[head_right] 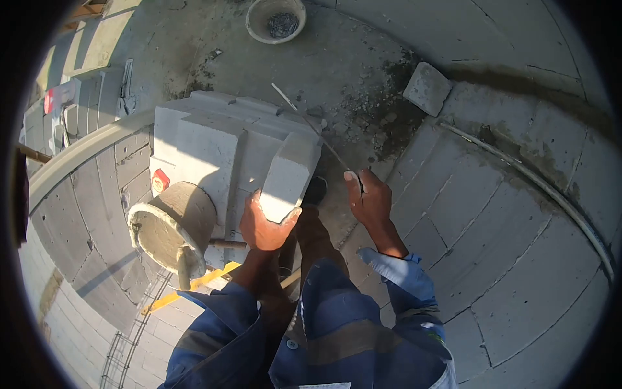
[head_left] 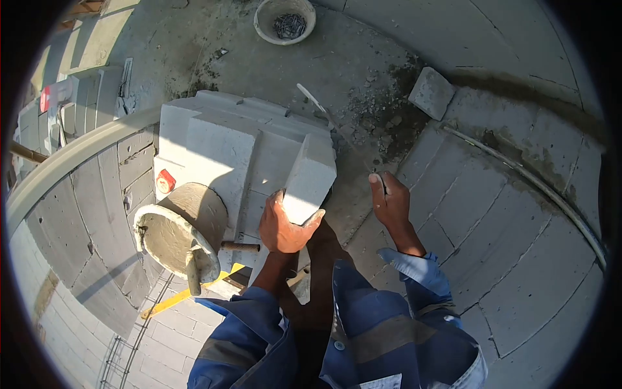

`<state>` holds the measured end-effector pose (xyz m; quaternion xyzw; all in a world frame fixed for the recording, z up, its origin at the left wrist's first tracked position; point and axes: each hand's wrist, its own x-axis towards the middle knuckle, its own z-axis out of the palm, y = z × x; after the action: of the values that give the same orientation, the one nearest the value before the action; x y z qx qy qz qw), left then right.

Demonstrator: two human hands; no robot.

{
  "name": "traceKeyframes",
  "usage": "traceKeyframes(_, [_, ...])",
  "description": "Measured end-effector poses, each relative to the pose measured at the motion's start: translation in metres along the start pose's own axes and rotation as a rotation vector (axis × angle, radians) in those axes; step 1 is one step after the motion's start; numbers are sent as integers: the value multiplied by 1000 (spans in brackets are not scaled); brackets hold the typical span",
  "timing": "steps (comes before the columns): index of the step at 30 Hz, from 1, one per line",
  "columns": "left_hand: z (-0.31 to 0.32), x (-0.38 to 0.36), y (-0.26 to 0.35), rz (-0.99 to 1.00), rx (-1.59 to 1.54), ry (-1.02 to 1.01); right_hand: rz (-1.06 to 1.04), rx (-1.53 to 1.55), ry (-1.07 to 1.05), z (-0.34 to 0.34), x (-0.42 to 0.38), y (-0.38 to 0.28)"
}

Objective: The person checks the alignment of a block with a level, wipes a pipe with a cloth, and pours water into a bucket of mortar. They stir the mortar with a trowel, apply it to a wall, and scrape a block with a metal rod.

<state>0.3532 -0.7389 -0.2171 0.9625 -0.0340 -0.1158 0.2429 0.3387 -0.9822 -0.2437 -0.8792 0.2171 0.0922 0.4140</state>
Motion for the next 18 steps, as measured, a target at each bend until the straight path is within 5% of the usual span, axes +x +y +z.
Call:
traceKeyframes(5, [0, -2, -3, -111, 129, -54, 112, 209, 191, 49, -54, -33])
traceKeyframes(8, [2, -3, -9, -15, 38, 5, 143, 335, 187, 55, -65, -44])
traceKeyframes(12, [-1, -2, -4, -42, 86, -33, -11, 376, 321, 86, -57, -21])
traceKeyframes(18, [-2, 2, -5, -16, 110, -30, 380, 44, 41, 121, -27, 32])
